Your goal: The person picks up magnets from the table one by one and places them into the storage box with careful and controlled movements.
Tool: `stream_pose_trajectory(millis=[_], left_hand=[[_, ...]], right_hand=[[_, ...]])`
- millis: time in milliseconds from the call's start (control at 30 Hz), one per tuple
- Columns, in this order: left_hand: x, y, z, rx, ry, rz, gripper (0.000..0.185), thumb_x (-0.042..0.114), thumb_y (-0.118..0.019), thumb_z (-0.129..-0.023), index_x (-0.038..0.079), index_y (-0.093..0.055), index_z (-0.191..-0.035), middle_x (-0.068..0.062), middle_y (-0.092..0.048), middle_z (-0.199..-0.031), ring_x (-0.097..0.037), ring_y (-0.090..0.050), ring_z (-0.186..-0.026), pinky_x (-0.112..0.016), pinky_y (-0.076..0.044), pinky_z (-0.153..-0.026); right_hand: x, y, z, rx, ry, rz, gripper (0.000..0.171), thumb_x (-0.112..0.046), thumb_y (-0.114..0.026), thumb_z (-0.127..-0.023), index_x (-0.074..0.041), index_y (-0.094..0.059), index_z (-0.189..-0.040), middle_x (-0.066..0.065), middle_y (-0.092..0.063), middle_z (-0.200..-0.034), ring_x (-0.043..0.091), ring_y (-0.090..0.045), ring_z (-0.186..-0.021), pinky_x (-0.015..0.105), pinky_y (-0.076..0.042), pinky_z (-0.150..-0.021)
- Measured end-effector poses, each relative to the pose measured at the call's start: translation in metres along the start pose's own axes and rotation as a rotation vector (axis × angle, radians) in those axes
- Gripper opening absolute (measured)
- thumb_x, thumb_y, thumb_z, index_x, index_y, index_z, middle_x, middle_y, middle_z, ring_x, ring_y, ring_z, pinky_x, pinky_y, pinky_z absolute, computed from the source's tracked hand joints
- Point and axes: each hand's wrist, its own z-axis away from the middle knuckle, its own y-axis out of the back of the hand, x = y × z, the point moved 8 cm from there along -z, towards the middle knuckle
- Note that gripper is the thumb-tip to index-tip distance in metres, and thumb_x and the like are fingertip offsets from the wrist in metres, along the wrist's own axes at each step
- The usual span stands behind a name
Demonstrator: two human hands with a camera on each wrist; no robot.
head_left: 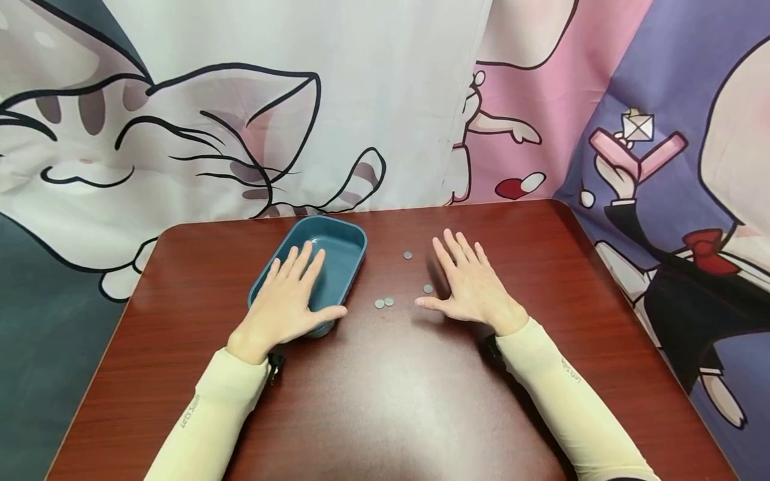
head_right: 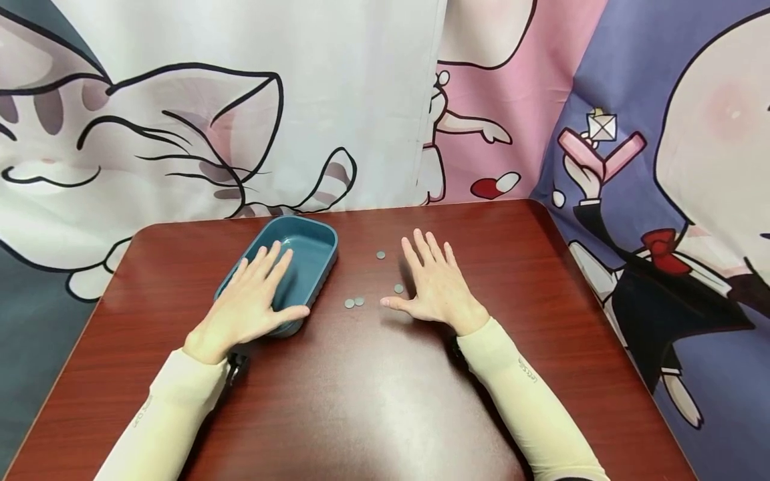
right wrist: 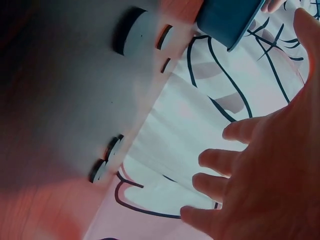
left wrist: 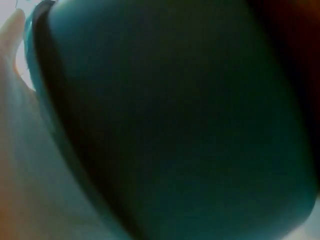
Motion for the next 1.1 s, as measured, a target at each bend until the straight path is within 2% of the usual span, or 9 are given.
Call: stream_pose_trajectory(millis=[67,167,300,367,433,533,733,900,1100], left_hand=[[-0.010,0.005,-0.002,0.019,0.005,0.020,0.109,0.083,-0.054,-0.088,0.011,-0.025,-0.165,-0.019,-0.020,-0.172,-0.046,-0.021,-0.158,-0.067,-0.019,-0.125],[-0.027,0.017,-0.007,0.099,0.024,0.077,0.095,0.070,-0.060,-0.093,0.008,-0.036,-0.161,-0.021,-0.030,-0.168,-0.045,-0.031,-0.154,-0.066,-0.028,-0.122],[-0.053,0.030,-0.010,0.199,0.109,0.205,0.069,0.050,-0.064,-0.099,0.007,-0.050,-0.151,-0.018,-0.046,-0.159,-0.041,-0.045,-0.144,-0.063,-0.039,-0.114],[-0.066,0.033,-0.012,0.211,0.167,0.256,0.060,0.043,-0.063,-0.101,0.007,-0.053,-0.148,-0.017,-0.050,-0.154,-0.040,-0.048,-0.139,-0.061,-0.040,-0.112],[-0.078,0.034,-0.014,0.201,0.214,0.277,0.055,0.038,-0.060,-0.103,0.007,-0.053,-0.147,-0.019,-0.053,-0.148,-0.040,-0.052,-0.132,-0.061,-0.042,-0.108],[-0.095,0.036,-0.017,0.173,0.254,0.305,0.049,0.032,-0.057,-0.105,0.004,-0.055,-0.144,-0.021,-0.061,-0.137,-0.038,-0.060,-0.118,-0.059,-0.047,-0.099],[-0.119,0.026,-0.025,0.064,0.264,0.412,0.037,0.027,-0.060,-0.105,0.004,-0.066,-0.133,-0.018,-0.073,-0.113,-0.028,-0.067,-0.093,-0.032,-0.052,-0.077],[-0.125,0.016,-0.026,0.010,0.260,0.512,0.033,0.029,-0.067,-0.102,0.005,-0.070,-0.125,-0.016,-0.072,-0.105,-0.016,-0.060,-0.081,-0.020,-0.048,-0.066],[-0.124,0.003,-0.020,-0.015,0.307,0.634,0.026,0.025,-0.069,-0.100,0.004,-0.066,-0.114,-0.004,-0.064,-0.089,-0.008,-0.055,-0.071,-0.020,-0.047,-0.062]], right_hand=[[0.000,0.001,0.000,0.014,0.013,-0.005,0.116,-0.084,-0.059,-0.083,-0.009,-0.025,-0.164,0.019,-0.019,-0.172,0.041,-0.016,-0.161,0.062,-0.017,-0.128],[-0.002,0.003,-0.001,0.051,0.045,-0.018,0.109,-0.079,-0.062,-0.085,-0.007,-0.033,-0.161,0.019,-0.027,-0.170,0.041,-0.024,-0.158,0.059,-0.023,-0.127],[-0.011,0.008,-0.006,0.141,0.121,-0.051,0.092,-0.069,-0.066,-0.088,-0.005,-0.048,-0.152,0.019,-0.045,-0.159,0.039,-0.043,-0.146,0.057,-0.037,-0.118],[-0.017,0.011,-0.008,0.190,0.172,-0.074,0.080,-0.062,-0.067,-0.090,-0.005,-0.056,-0.145,0.018,-0.055,-0.147,0.039,-0.054,-0.133,0.056,-0.044,-0.109],[-0.023,0.013,-0.011,0.224,0.222,-0.091,0.066,-0.055,-0.068,-0.093,-0.005,-0.063,-0.136,0.014,-0.061,-0.132,0.035,-0.060,-0.118,0.052,-0.049,-0.099],[-0.034,0.013,-0.014,0.227,0.299,-0.117,0.046,-0.042,-0.070,-0.095,-0.005,-0.069,-0.124,0.009,-0.062,-0.112,0.029,-0.059,-0.097,0.045,-0.051,-0.086],[-0.068,0.005,-0.019,0.158,0.448,-0.132,0.016,-0.018,-0.076,-0.091,-0.007,-0.073,-0.103,0.005,-0.054,-0.092,0.022,-0.055,-0.082,0.036,-0.051,-0.081],[-0.097,-0.010,-0.025,0.133,0.495,-0.120,0.009,-0.011,-0.078,-0.086,-0.011,-0.071,-0.092,0.003,-0.053,-0.087,0.020,-0.057,-0.077,0.034,-0.053,-0.077],[-0.108,-0.031,-0.034,0.053,0.430,-0.052,0.011,-0.010,-0.078,-0.085,-0.011,-0.069,-0.092,0.003,-0.058,-0.088,0.023,-0.062,-0.081,0.036,-0.056,-0.078]])
